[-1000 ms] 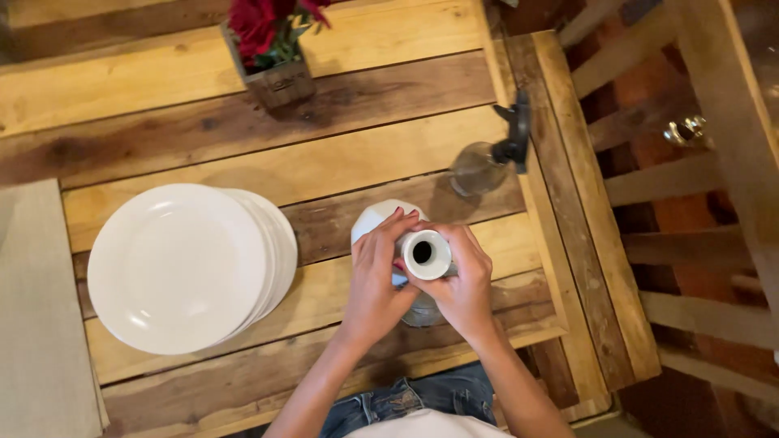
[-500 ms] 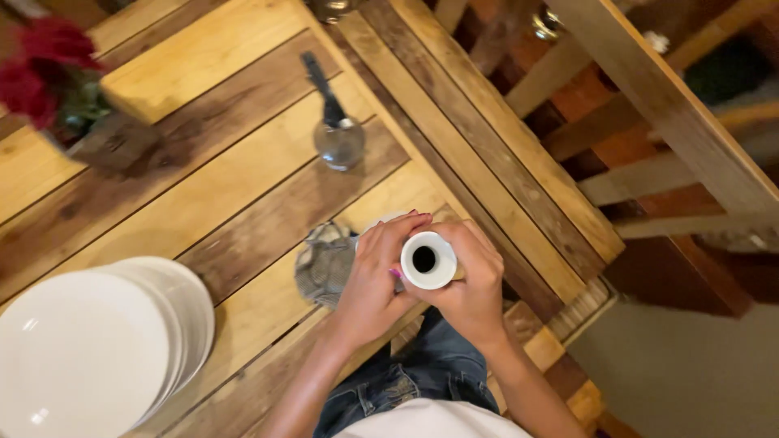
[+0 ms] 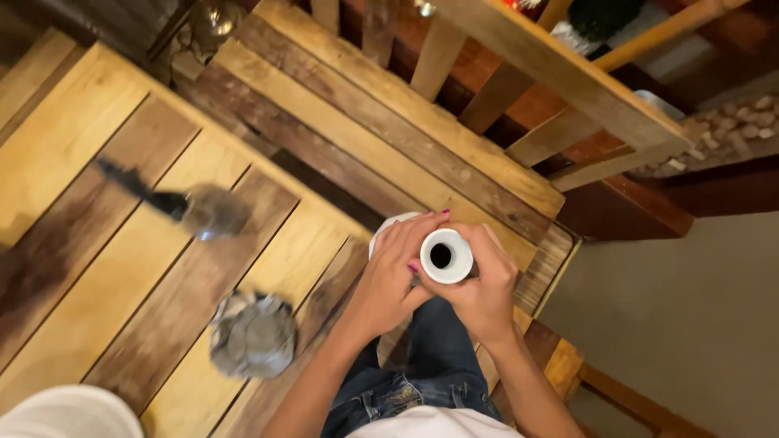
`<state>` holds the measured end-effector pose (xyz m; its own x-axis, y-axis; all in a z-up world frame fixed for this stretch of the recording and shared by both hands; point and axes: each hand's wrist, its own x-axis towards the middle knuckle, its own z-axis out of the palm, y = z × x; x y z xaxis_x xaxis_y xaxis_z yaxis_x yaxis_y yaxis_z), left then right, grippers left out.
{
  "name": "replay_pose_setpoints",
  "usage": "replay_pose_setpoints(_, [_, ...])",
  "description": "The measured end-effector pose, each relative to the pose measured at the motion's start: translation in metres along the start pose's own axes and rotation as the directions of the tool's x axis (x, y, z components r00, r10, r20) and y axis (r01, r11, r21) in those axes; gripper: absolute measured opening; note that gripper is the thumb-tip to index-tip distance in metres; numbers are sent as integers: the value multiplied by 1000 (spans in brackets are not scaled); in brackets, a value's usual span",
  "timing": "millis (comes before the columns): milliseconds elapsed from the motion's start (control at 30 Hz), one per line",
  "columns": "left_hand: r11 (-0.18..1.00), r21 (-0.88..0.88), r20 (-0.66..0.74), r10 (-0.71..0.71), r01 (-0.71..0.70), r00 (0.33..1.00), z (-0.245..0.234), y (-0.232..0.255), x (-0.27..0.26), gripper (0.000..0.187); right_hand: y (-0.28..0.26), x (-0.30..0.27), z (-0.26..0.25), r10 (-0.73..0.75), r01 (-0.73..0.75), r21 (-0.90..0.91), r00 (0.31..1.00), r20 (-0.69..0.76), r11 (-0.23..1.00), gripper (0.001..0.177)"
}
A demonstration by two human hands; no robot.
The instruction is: Clean and organize various containers and jars on a wooden restaurant table and shelf.
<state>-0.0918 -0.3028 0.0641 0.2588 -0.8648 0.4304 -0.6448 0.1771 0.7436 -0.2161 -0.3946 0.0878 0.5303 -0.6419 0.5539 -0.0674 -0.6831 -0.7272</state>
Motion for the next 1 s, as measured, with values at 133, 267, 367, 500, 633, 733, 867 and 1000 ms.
replay_pose_setpoints(133, [998,24,-4,53,-53,999,23,-11,59,69,43,38,-20,16,-16,10,1000,-5,1000,44])
replay_pose_setpoints(267, [998,67,43,10,-13,999,52,-15,116,68,82,82,-48,43,-43,30,999,-10,999,45])
replay_pose_setpoints(367, [998,55,66,16,-19,998,73,-15,160,69,106,113,-72,52,-52,20,998,-27,998,45])
replay_pose_setpoints(500, [998,20,91,56,-58,994,105,-22,215,68,142,149,-104,52,-53,-14,998,-46,998,45])
replay_pose_setpoints(633, [997,-9,130,76,-76,989,135,-21,262,72,173,172,-130,61,-65,-42,994,-95,997,45])
replay_pose_setpoints(733, [992,-17,170,124,-123,978,155,-29,289,73,193,184,-145,97,-106,-65,986,-138,992,47])
replay_pose_setpoints(867, [987,-14,204,157,-157,966,181,-33,318,75,219,191,-160,130,-154,-111,971,-200,982,49])
replay_pose_setpoints(1000, [990,-48,239,143,-136,960,198,-36,347,81,242,197,-166,194,-229,-113,946,-258,967,52])
